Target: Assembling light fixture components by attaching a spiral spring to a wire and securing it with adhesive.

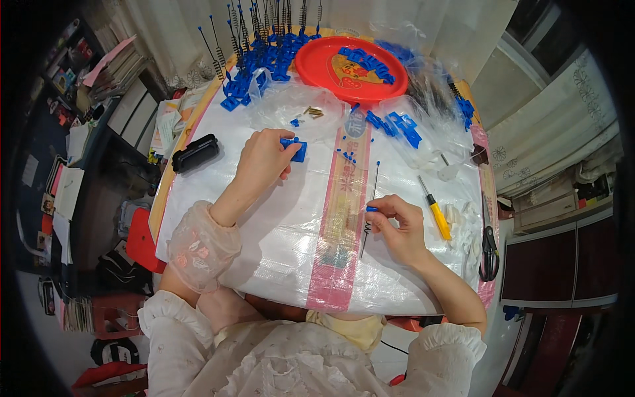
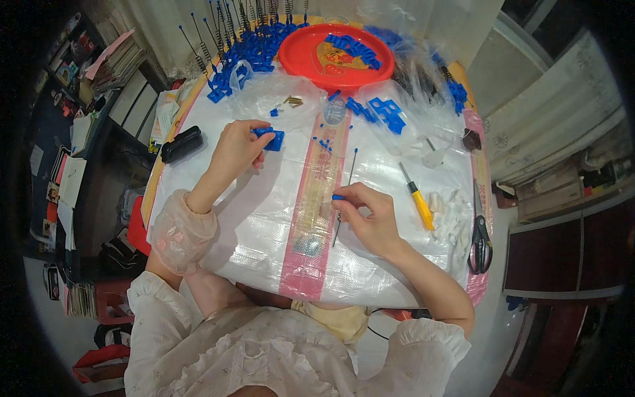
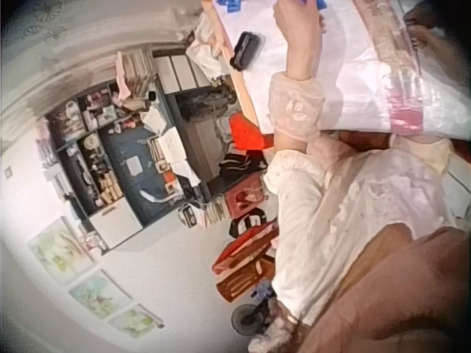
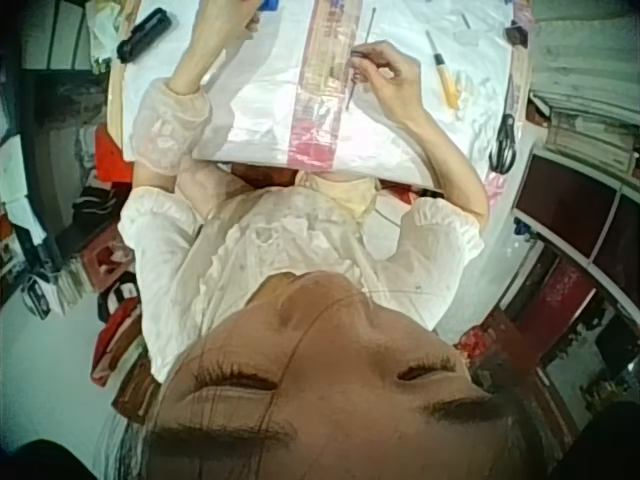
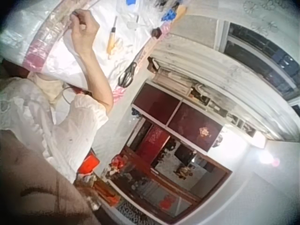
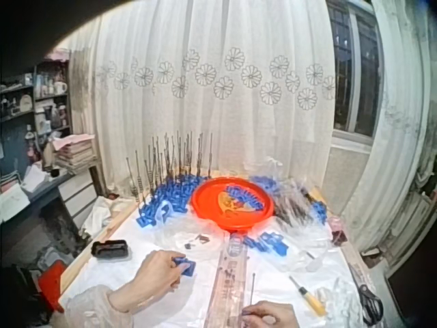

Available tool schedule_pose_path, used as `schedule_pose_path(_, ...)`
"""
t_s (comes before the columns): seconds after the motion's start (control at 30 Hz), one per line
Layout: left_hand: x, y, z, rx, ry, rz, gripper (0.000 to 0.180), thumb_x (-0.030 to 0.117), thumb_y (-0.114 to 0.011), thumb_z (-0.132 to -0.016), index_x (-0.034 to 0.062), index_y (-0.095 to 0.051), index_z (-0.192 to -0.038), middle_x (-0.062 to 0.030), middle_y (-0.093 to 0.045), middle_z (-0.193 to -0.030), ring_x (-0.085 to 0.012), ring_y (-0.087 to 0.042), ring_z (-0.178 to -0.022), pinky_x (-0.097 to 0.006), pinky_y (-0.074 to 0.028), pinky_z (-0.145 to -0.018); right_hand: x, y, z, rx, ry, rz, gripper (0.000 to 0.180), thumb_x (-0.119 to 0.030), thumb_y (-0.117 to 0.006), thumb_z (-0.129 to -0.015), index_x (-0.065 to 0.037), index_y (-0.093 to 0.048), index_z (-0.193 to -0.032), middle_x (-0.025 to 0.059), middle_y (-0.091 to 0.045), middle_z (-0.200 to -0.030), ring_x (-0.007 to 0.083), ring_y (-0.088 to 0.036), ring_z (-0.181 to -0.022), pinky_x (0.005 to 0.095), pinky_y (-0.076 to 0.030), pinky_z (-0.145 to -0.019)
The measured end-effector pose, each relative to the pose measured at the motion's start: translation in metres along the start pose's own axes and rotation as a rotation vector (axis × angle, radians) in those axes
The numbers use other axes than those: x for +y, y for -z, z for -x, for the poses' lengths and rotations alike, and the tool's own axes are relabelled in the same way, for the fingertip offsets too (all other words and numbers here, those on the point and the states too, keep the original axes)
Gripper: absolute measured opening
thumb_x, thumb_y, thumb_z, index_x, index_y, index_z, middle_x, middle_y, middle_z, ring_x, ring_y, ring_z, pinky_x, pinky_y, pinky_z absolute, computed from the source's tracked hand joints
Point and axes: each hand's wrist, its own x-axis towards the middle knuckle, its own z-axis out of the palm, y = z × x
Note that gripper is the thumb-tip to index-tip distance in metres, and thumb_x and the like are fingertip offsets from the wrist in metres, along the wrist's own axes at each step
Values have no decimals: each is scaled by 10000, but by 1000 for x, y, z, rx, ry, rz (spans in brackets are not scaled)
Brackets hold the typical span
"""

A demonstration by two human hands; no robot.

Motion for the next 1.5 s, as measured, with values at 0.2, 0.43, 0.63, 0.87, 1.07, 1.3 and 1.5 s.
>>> schedule_pose_path(0.2, -2, -9, -3, -24, -23, 47, 255, 153, -667, -939, -69, -703, -1061, -79, -638, -559, -132, -623, -451, -268, -491, -441, 2, 3, -1, -34, -19, -39, 145, -17, -645, -927, 51, -647, -1055, 100, -723, -820, 122, -658, -636, 242, -509, -587)
schedule_pose_path(0.43, 16, -39, 34, -127, -226, 121, 176, 193, -712, -872, 23, -732, -914, -113, -664, -611, -215, -642, -525, -346, -462, -520, 3, 6, -4, 18, -113, -37, 128, -15, -646, -917, 47, -655, -1029, 99, -717, -803, 112, -643, -618, 246, -499, -581)
schedule_pose_path(0.63, 11, -57, 49, -160, -407, 37, 139, 132, -734, -872, 15, -734, -947, -42, -628, -599, -69, -554, -522, -251, -421, -494, 7, 4, -10, 26, -40, 96, 125, -37, -727, -860, 19, -720, -972, 67, -695, -785, 102, -635, -633, 238, -492, -584)
schedule_pose_path(0.87, -1, -66, 47, -287, -248, 248, 159, 128, -771, -813, 31, -759, -939, -27, -611, -603, -112, -535, -526, -270, -423, -517, -11, 18, -20, 42, -64, 188, 130, -26, -729, -851, 25, -727, -971, 61, -675, -804, 103, -628, -633, 243, -480, -568)
schedule_pose_path(1.07, -6, -59, 42, -319, -218, 271, 162, 78, -778, -820, 1, -763, -962, 27, -568, -628, -32, -467, -574, -216, -383, -518, -35, 30, -25, 8, -121, 231, 116, -19, -707, -874, 35, -722, -976, 68, -675, -822, 109, -637, -628, 242, -487, -563)
schedule_pose_path(1.3, -12, -56, 34, -365, -199, 349, 168, 79, -787, -807, -5, -761, -951, -3, -641, -689, -36, -504, -621, -218, -424, -565, -16, -2, -55, -171, -23, 257, 142, -43, -702, -879, 16, -704, -1008, 87, -699, -864, 149, -657, -704, 266, -499, -610)
schedule_pose_path(1.5, -19, -53, 32, -350, -226, 352, 194, 87, -808, -792, -16, -761, -949, -42, -705, -759, -61, -570, -671, -227, -472, -618, -1, -13, -57, -245, 26, 336, 138, -42, -664, -900, 6, -659, -1030, 123, -677, -910, 242, -673, -757, 320, -518, -645)
